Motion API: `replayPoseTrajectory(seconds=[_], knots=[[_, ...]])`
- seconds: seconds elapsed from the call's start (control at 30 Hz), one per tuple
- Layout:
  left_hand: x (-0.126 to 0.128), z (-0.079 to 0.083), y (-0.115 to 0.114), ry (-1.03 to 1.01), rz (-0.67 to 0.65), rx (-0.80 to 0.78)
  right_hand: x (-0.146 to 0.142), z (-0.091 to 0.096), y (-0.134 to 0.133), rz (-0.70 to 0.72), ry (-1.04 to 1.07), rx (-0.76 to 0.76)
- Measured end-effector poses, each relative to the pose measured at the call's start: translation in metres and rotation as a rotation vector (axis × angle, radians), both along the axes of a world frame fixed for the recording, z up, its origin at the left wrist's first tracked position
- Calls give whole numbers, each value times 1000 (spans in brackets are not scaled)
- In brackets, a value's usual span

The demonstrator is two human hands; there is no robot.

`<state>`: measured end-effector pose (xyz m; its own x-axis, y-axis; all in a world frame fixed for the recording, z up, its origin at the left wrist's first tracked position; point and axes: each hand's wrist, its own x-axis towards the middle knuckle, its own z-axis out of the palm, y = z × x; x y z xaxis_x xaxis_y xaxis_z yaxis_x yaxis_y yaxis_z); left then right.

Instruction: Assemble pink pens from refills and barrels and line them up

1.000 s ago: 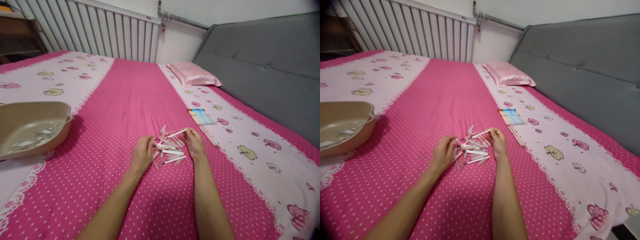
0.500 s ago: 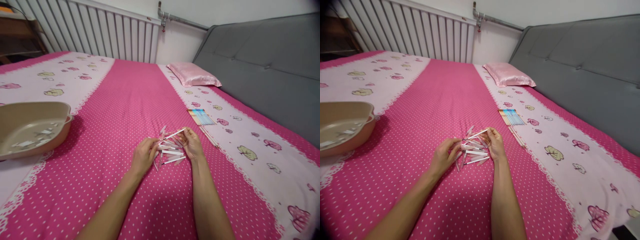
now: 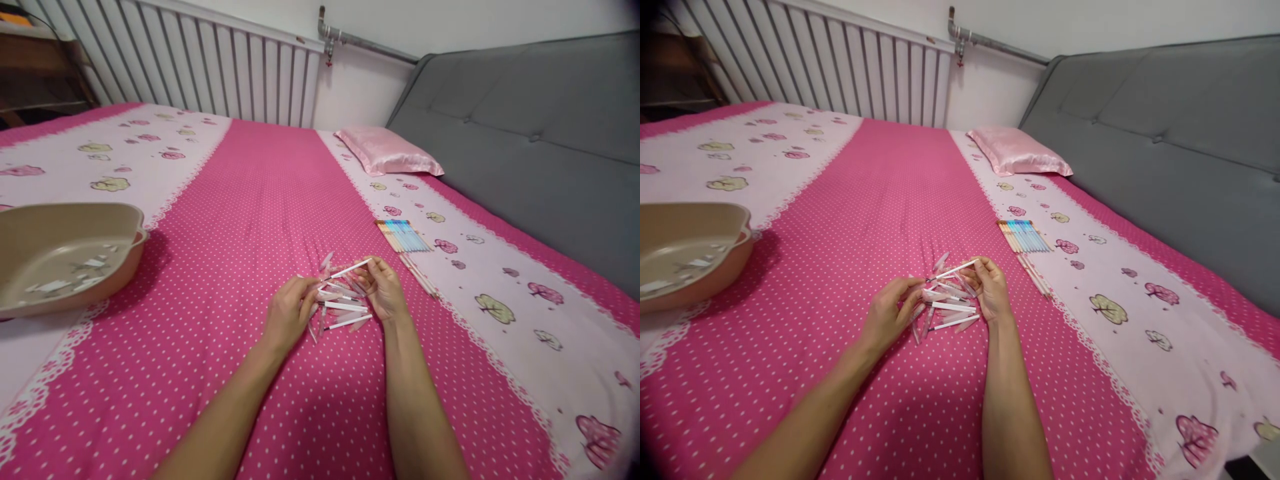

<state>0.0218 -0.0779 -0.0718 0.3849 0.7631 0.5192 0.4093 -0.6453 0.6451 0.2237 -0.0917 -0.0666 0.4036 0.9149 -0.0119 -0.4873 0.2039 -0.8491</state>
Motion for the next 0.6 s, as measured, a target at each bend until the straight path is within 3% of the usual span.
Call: replayPoseTrajectory(seconds=[0.6], knots=[[-2, 0, 0, -7, 6, -8, 0, 2, -2, 21, -20, 12]])
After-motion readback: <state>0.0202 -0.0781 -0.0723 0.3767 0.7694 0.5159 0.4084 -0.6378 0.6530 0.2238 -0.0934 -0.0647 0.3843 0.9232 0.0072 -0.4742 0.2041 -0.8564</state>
